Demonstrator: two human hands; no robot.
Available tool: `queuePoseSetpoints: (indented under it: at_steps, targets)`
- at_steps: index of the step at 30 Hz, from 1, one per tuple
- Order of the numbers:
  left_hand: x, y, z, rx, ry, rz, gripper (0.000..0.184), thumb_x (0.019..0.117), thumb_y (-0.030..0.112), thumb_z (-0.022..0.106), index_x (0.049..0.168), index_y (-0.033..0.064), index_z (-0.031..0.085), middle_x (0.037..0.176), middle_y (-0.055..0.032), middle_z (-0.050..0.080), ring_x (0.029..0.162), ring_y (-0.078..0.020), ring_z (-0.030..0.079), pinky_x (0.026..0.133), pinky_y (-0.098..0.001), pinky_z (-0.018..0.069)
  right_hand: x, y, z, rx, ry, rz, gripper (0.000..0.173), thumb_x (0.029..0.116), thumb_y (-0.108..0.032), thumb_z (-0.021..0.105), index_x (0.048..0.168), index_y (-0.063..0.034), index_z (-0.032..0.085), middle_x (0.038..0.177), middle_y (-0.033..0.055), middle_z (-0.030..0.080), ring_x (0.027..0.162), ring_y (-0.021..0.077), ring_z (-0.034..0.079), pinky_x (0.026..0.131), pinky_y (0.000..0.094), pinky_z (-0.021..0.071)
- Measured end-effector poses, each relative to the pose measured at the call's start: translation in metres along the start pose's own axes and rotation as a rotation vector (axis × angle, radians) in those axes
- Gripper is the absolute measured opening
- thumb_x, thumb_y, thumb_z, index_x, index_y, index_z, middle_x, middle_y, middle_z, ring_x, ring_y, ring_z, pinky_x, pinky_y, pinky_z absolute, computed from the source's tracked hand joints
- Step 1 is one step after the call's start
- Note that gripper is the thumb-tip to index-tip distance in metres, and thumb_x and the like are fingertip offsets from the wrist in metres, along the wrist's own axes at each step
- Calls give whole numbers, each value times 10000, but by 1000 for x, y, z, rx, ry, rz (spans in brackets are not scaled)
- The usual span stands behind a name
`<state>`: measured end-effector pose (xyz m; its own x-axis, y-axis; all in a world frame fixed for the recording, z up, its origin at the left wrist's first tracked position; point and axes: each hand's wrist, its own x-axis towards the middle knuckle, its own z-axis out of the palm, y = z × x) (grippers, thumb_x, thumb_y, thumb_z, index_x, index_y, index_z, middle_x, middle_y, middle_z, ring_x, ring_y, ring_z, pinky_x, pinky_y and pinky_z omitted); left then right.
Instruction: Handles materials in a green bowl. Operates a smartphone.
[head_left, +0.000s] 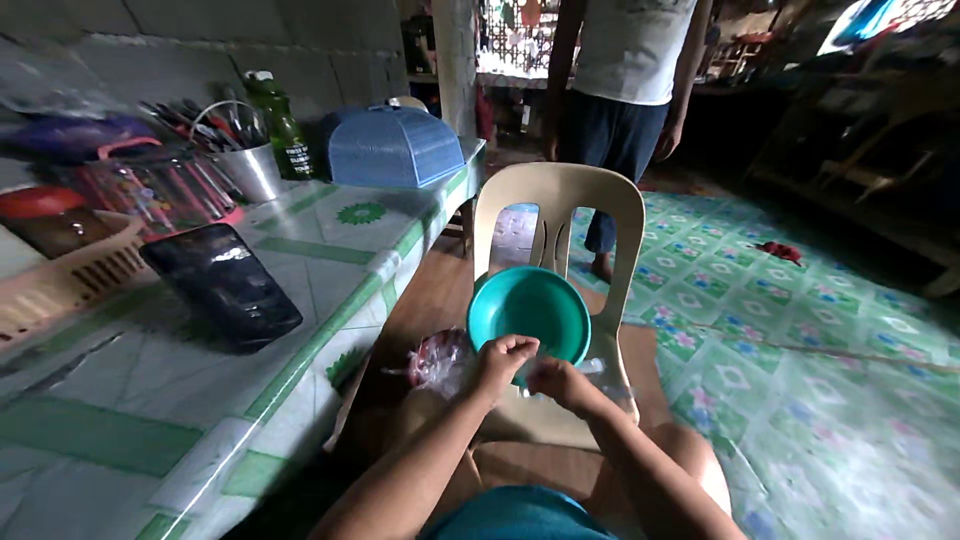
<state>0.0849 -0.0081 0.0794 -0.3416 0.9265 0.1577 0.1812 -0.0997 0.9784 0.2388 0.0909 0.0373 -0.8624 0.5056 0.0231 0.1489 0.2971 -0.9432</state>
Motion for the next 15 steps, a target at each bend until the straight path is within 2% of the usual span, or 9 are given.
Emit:
queuePoseSetpoints:
  at_steps: [5,6,7,9,10,11,12,14,15]
  targets:
    - [-9,-9,-3,21,83,-31,200,987,229,682,1059,51,737,954,-14,739,902,-72,690,866,-269,559,-11,20,15,26,-93,48,125,964,-35,654,1062,42,666,913,53,699,821,91,664,814,301,569]
    - [-9,-9,-3,33,95,-39,198,985,230,685,1055,52,738,952,-17,738,900,-75,689,865,-275,559,-12,19,16,-12,-88,46,161,955,-34,667,1097,42,659,967,72,699,871,109,670,840,312,570]
    - [-9,-10,-4,49,100,-46,210,983,242,687,1060,54,739,959,-23,738,908,-84,691,873,-292,561,-12,15,15,-74,-87,54,267,945,-43,682,1190,53,631,1088,122,686,983,161,665,909,354,558]
    - [-7,-9,-6,70,90,-69,226,984,258,687,1067,56,740,972,-32,735,920,-94,686,883,-315,557,-12,4,12,-90,-73,38,556,906,-72,732,1399,54,507,1344,201,596,1232,260,598,1047,436,508]
    - [-7,-8,-6,78,76,-81,232,985,261,683,1075,54,739,980,-35,733,928,-95,685,888,-317,555,-12,-1,10,-24,-63,19,633,903,-91,723,1461,35,451,1392,190,562,1268,244,572,1059,423,498]
    - [-7,-8,-5,75,66,-92,235,986,259,684,1078,49,738,982,-38,731,928,-95,682,889,-314,554,-11,-3,8,57,-47,3,625,911,-133,692,1465,18,446,1384,157,567,1247,201,581,1043,389,510]
    - [-8,-7,-4,64,61,-102,239,985,253,686,1081,41,737,985,-45,730,928,-97,680,890,-311,552,-9,-6,8,124,-21,-9,541,936,-168,659,1414,19,486,1327,120,603,1189,154,604,1015,352,521]
    - [-8,-6,-3,35,59,-121,242,984,248,685,1090,36,733,988,-49,728,930,-102,678,892,-314,547,-7,-12,11,162,83,-36,270,1009,-145,614,1192,54,618,1083,68,687,995,97,660,938,311,552]
    - [-8,-7,-2,12,60,-134,238,984,247,684,1088,38,731,983,-45,726,925,-103,674,885,-316,543,-5,-14,12,154,116,-35,198,1024,-122,594,1102,53,644,985,42,688,915,79,657,899,298,553]
